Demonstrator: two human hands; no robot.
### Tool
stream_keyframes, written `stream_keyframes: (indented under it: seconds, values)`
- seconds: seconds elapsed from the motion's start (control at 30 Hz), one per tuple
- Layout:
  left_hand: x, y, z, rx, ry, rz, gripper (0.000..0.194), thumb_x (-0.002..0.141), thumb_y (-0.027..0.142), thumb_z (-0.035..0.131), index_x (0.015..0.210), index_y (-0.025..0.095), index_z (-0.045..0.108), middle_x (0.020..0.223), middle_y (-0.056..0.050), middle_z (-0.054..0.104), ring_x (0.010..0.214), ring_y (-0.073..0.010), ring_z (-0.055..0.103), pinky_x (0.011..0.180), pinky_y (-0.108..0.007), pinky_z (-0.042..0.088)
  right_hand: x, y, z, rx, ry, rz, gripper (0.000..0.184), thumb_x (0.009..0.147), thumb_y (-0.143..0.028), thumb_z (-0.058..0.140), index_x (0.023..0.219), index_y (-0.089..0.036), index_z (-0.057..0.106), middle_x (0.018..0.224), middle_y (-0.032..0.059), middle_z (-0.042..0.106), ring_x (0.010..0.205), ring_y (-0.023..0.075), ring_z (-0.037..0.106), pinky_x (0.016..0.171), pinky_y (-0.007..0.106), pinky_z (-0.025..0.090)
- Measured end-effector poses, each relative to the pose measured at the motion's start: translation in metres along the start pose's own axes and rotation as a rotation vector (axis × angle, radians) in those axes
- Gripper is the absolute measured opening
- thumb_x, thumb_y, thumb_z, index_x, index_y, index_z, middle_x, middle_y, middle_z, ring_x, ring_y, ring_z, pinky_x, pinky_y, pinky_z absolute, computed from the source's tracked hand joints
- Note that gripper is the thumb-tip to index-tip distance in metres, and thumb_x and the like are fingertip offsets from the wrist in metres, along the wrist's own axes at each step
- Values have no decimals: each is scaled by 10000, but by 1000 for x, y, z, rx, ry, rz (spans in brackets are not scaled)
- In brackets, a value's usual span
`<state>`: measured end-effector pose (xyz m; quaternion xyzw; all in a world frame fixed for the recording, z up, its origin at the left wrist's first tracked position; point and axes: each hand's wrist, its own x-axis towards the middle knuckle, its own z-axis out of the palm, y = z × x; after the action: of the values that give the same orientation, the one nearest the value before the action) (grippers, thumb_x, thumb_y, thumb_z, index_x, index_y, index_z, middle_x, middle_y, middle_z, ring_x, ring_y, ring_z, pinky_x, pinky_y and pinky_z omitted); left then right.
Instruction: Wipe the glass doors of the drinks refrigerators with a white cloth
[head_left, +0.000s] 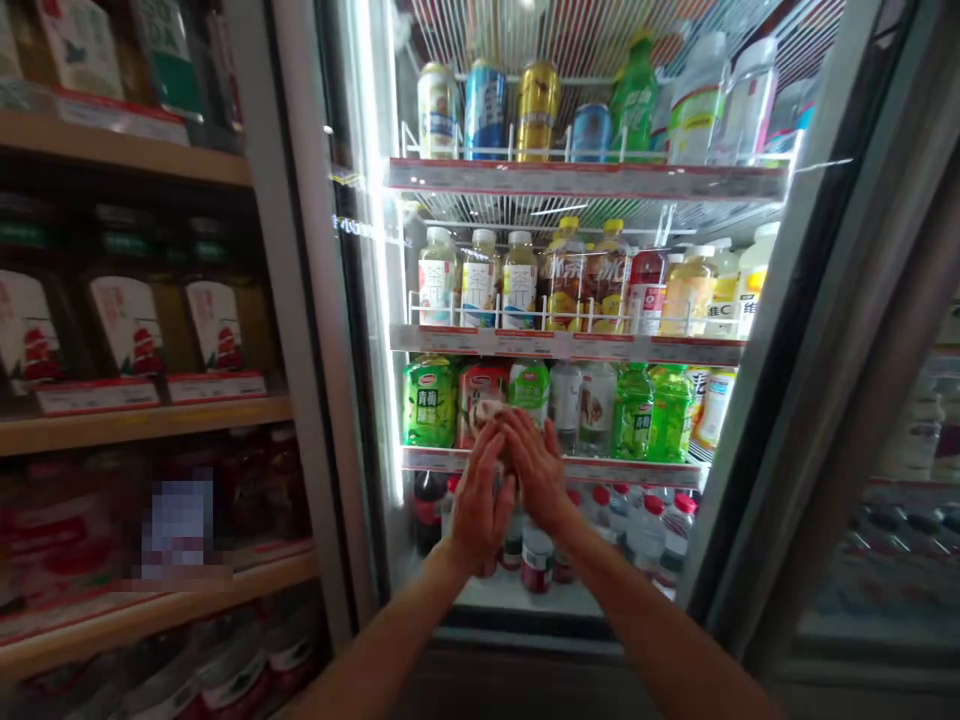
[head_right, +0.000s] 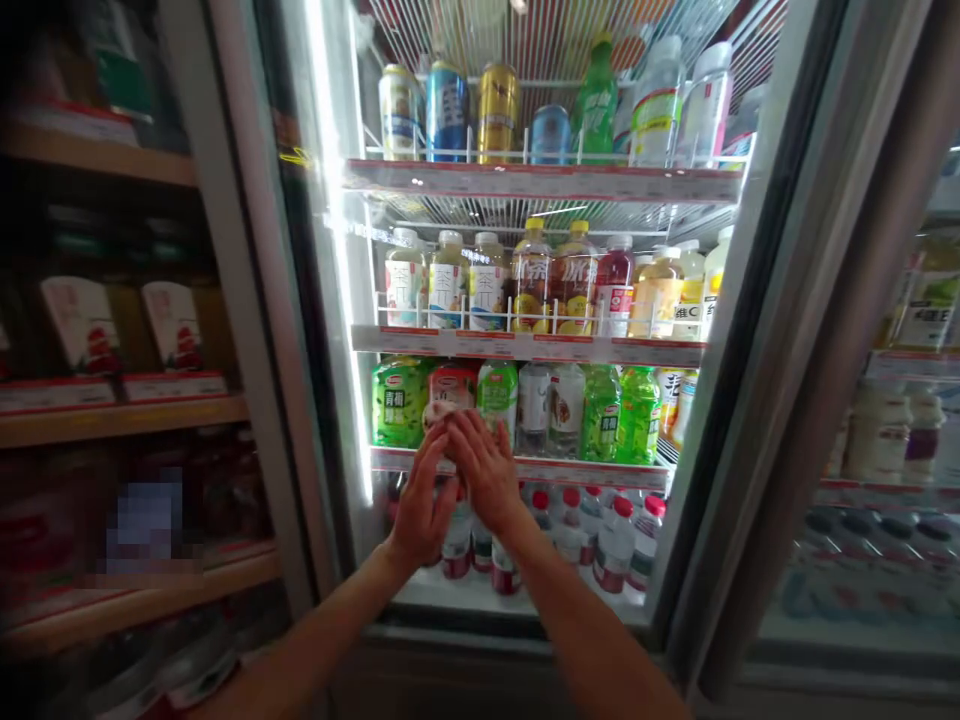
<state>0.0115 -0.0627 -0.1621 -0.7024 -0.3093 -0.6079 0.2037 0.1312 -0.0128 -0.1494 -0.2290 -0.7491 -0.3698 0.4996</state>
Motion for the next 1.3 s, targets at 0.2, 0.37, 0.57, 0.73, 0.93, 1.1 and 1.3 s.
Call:
stream_keyframes:
  seconds: [0.2, 0.37, 0.57, 0.73, 0.93, 1.1, 1.3]
  values:
    - [23, 4, 46, 129, 134, -45, 529, 878, 260, 452, 1366, 147, 280, 1439, -182, 306, 1369, -251, 241, 1047, -481, 359, -3, 56, -41, -83, 18, -29, 683, 846, -339, 469, 1439, -188, 165, 1480, 150, 268, 1379, 266, 242, 1111, 547, 160]
    - [50, 5, 61, 292, 166, 96, 241, 848, 216, 467, 1076, 163, 523, 1363, -129, 424, 1341, -239, 286, 1053, -446, 358, 35, 108, -56, -282, 219, 172, 588, 871, -288, 412, 1420, -178, 233, 1466, 165, 294, 1378, 275, 240, 1096, 559, 147]
    - [49, -76, -23, 438, 269, 204, 330, 824, 192, 463, 1150, 153, 493, 1163, -129, 537, 1208, -228, 432, 1018, -434, 376, 36, 118, -58, -337, 130, 182, 500, 855, -277, 425, 1343, -171, 392, 1447, 144, 341, 1365, 282, 269, 1099, 539, 156]
    - [55, -83, -28, 508, 342, 53, 385, 835, 251, 459, 1203, 147, 500, 1277, -160, 439, 1283, -282, 345, 1029, -491, 345, 35, 112, -54, -345, 171, 206, 473, 846, -270, 431, 1306, -163, 443, 1440, 151, 347, 1362, 298, 270, 1088, 550, 160]
    - [35, -29, 38, 334, -27, 516, 344, 871, 326, 452, 1165, 169, 538, 1285, -76, 527, 1343, -219, 299, 1085, -410, 343, 33, 116, -56, -312, 193, 166, 452, 828, -254, 473, 1269, -154, 489, 1419, 159, 382, 1339, 313, 312, 1071, 571, 193]
    - [54, -71, -4, 392, 191, 306, 384, 863, 248, 499, 1245, 209, 504, 1434, -89, 365, 1387, -245, 198, 1126, -457, 269, 31, 116, -58, -297, 206, 139, 447, 821, -225, 471, 1262, -163, 499, 1393, 150, 424, 1328, 297, 342, 1075, 557, 225]
    - [64, -80, -13, 374, 353, 139, 437, 861, 157, 441, 1296, 199, 452, 1517, -86, 155, 1400, -295, 106, 1126, -551, 210, 34, 111, -54, -323, 230, 188, 435, 814, -233, 474, 1240, -156, 522, 1384, 148, 437, 1317, 304, 359, 1059, 586, 243]
